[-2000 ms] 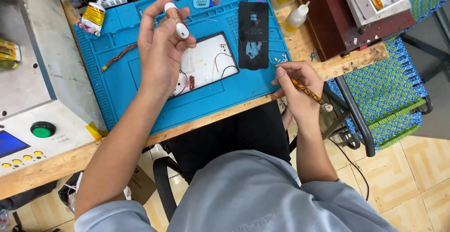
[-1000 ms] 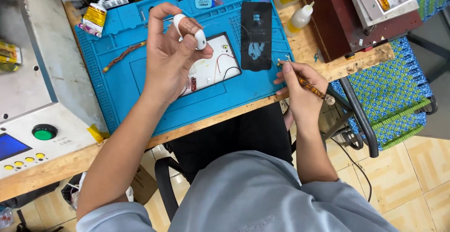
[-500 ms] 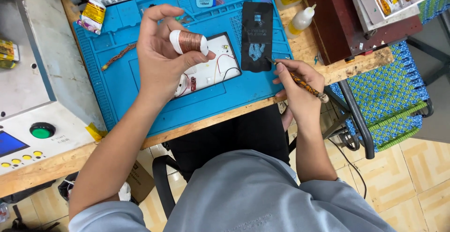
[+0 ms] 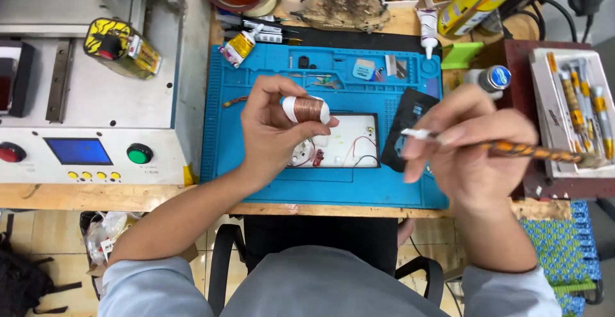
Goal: Repairing a smartphone by manipulating and positioning a small copper coil and other components on a repair bench.
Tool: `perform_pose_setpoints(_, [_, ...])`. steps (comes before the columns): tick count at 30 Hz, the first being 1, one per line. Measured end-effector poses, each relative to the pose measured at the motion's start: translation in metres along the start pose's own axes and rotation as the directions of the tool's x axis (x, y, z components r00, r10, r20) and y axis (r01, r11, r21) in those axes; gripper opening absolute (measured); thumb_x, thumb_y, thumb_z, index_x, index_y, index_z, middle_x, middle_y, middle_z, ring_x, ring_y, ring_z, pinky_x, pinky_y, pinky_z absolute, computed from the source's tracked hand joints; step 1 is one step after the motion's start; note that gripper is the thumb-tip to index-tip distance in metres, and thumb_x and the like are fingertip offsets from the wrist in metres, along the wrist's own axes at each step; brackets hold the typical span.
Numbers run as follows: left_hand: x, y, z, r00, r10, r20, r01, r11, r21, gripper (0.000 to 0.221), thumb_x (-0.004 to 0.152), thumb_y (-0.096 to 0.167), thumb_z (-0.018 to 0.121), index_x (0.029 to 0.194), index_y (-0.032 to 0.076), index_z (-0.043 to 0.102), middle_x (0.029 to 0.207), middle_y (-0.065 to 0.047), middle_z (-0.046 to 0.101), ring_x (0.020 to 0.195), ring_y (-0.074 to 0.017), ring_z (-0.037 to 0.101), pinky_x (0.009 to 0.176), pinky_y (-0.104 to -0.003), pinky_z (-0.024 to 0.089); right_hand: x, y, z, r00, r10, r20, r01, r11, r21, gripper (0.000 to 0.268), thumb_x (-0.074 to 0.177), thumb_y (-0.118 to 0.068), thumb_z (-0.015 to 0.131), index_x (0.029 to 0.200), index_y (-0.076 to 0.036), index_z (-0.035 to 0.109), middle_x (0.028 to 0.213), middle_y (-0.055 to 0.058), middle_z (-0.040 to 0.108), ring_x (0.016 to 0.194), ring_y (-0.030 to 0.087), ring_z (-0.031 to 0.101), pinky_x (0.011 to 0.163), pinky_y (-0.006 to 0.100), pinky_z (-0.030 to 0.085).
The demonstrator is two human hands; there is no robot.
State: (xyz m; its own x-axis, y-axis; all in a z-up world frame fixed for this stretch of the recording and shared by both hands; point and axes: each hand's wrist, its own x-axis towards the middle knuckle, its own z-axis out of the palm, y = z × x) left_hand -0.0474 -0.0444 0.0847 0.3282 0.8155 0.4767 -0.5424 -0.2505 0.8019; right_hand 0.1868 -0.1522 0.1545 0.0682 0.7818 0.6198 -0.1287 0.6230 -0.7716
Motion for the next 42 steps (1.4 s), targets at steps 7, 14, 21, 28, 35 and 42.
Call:
perform_pose_setpoints(7, [-0.014,0.007,-0.001,0.999,0.044,-0.003,-0.042,0.979,0.201,0.054,0.079,0.018,0.100,0.120,0.016,0.064,0.112,0.001,0.067,0.099,-0.0157,0.060,0.089,-0.030,0.051,-0.023,0.043,0.023,0.998,-0.047,0.036,0.051,0.991,-0.122,0.023,0.113,-0.032,0.068,0.112,-0.009,0.071,0.109,0.014,0.071,0.103,0.033,0.082,0.082,0.036,0.080])
perform_pose_setpoints(14, [-0.021,0.014,0.000,0.997,0.000,0.082,-0.011,0.991,0.134,0.061,0.078,0.015,0.102,0.125,0.020,0.064,0.117,-0.001,0.067,0.107,-0.0155,0.068,0.088,-0.026,0.060,-0.038,0.045,0.011,0.999,-0.007,0.051,0.014,0.990,-0.141,0.024,0.113,-0.032,0.068,0.113,-0.008,0.071,0.110,0.016,0.072,0.104,0.039,0.084,0.098,0.047,0.080])
perform_pose_setpoints(21, [-0.017,0.025,0.001,0.983,0.108,0.148,-0.141,0.960,0.240,0.057,0.078,0.020,0.105,0.119,0.019,0.064,0.110,-0.006,0.072,0.106,-0.0164,0.075,0.090,-0.030,0.067,-0.040,0.053,0.014,0.994,-0.092,0.062,0.100,0.986,-0.134,0.029,0.116,-0.035,0.065,0.108,-0.008,0.068,0.103,0.014,0.070,0.100,0.037,0.086,0.088,0.041,0.081])
perform_pose_setpoints(28, [-0.019,0.024,0.002,0.974,0.128,0.188,-0.177,0.947,0.269,0.050,0.084,0.026,0.100,0.118,0.019,0.064,0.111,-0.006,0.076,0.105,-0.0170,0.076,0.086,-0.030,0.061,-0.042,0.042,-0.005,0.974,-0.028,0.225,0.057,0.991,-0.123,0.028,0.114,-0.034,0.066,0.115,-0.007,0.069,0.114,0.017,0.072,0.108,0.039,0.086,0.099,0.047,0.082])
perform_pose_setpoints(35, [-0.019,0.023,0.002,0.972,0.125,0.198,-0.176,0.948,0.266,0.049,0.086,0.027,0.099,0.120,0.019,0.064,0.112,-0.006,0.076,0.106,-0.0170,0.075,0.086,-0.030,0.060,-0.041,0.030,0.000,0.972,0.023,0.235,0.029,0.976,-0.215,0.022,0.108,-0.027,0.068,0.113,-0.005,0.068,0.115,0.019,0.072,0.111,0.041,0.087,0.103,0.048,0.083])
perform_pose_setpoints(42, [-0.018,0.024,0.002,0.973,0.116,0.202,-0.167,0.951,0.260,0.052,0.084,0.026,0.100,0.120,0.019,0.063,0.112,-0.006,0.076,0.106,-0.0168,0.076,0.087,-0.029,0.061,-0.038,0.031,-0.001,0.959,-0.053,0.278,0.122,0.963,-0.239,0.024,0.110,-0.027,0.065,0.113,-0.004,0.067,0.113,0.019,0.072,0.108,0.039,0.087,0.101,0.047,0.084])
